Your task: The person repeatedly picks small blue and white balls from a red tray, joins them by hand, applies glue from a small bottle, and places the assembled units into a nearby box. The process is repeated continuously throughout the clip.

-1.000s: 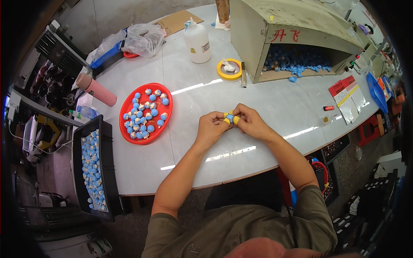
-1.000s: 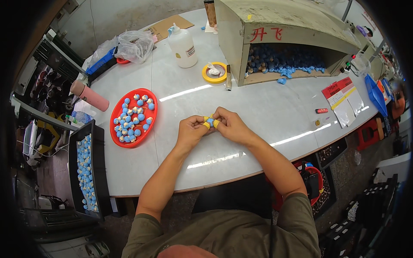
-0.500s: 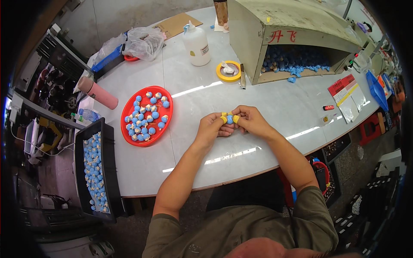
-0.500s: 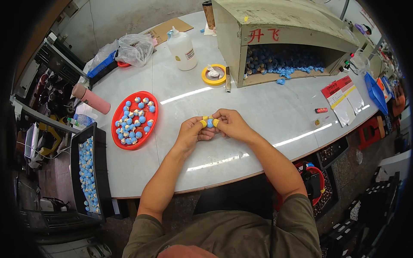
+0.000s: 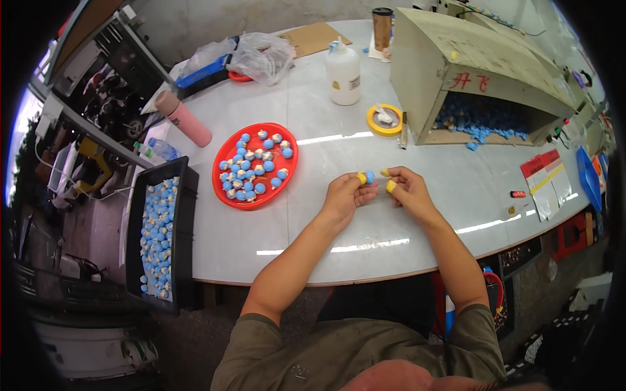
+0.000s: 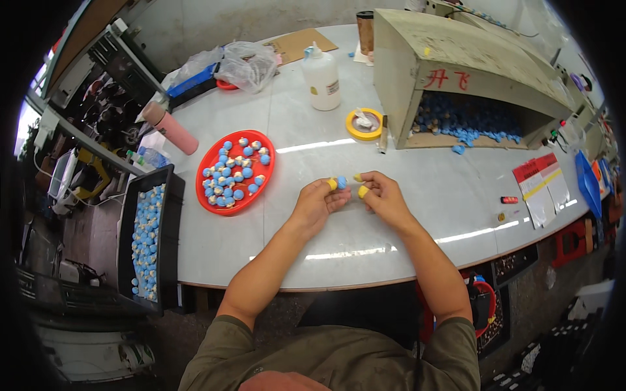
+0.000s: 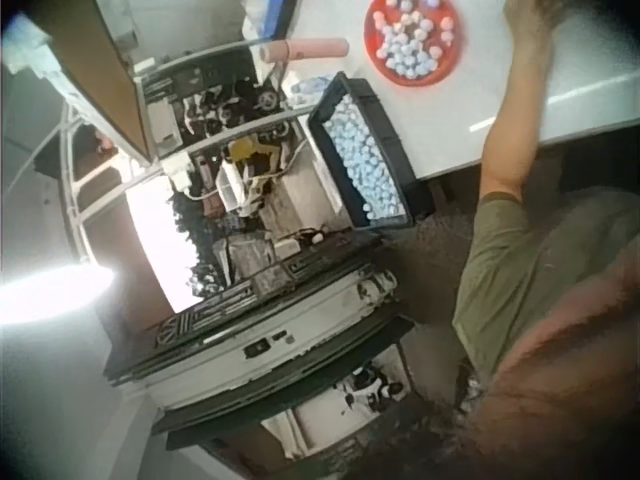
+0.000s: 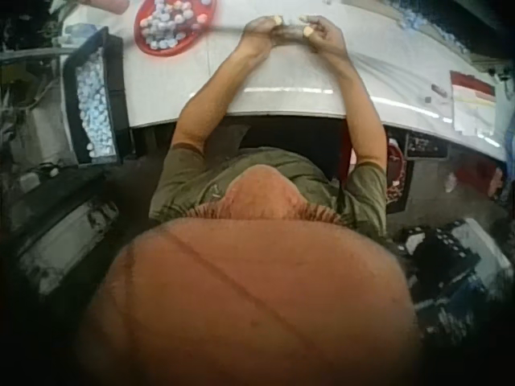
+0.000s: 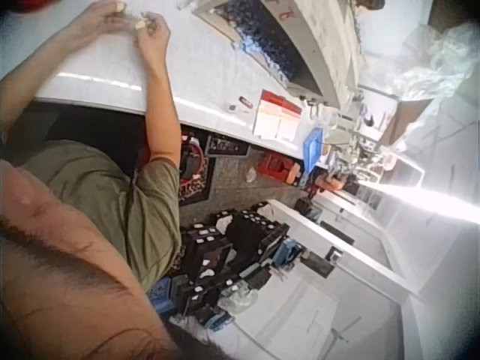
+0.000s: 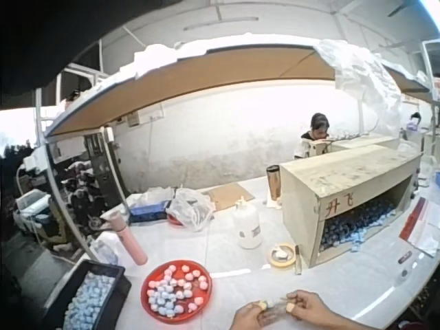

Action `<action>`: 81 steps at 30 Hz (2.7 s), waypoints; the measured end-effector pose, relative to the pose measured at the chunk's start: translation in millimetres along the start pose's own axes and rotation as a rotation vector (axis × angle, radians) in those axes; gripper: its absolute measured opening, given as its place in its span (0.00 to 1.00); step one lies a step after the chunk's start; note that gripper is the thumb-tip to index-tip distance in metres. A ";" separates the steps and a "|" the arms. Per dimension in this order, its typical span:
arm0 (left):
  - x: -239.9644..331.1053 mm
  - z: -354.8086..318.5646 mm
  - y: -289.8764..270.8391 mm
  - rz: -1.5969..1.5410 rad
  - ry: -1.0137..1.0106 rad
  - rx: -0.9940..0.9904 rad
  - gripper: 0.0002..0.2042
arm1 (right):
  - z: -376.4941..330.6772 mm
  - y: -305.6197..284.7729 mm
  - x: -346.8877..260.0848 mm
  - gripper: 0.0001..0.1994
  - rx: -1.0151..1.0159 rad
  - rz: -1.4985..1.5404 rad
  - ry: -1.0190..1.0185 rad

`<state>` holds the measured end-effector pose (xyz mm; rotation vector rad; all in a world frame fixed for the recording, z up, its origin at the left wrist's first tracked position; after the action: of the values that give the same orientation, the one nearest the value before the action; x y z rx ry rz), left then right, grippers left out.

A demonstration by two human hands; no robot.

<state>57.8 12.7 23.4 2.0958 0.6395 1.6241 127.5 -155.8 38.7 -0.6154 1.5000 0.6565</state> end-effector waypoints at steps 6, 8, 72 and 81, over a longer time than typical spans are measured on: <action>60.6 -0.4 -82.8 -0.544 0.632 0.338 0.16 | 7.2 -9.5 -0.5 0.14 0.182 0.072 0.023; 71.8 -4.2 -83.7 -0.628 0.652 0.307 0.18 | 3.3 -16.5 -8.4 0.13 0.254 0.099 -0.016; -11.8 -12.3 24.4 0.320 -0.173 -0.196 0.21 | -133.5 -150.8 6.9 0.17 0.764 -0.321 -0.211; -13.7 -14.5 24.4 0.352 -0.263 -0.309 0.16 | -86.8 5.1 -34.8 0.18 0.244 -0.585 -0.364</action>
<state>43.4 -14.5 30.2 2.2136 -0.0691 1.4625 65.2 -215.7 74.6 -0.6628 0.9709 0.1171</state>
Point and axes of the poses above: each hand's wrist, its own z-axis towards the middle knuckle, its own y-axis out of the palm, x = y × z, the point moved 4 cm from there along z, towards the middle knuckle, and after that the axes turned 11 degrees about -x, right-handed, at the moved point
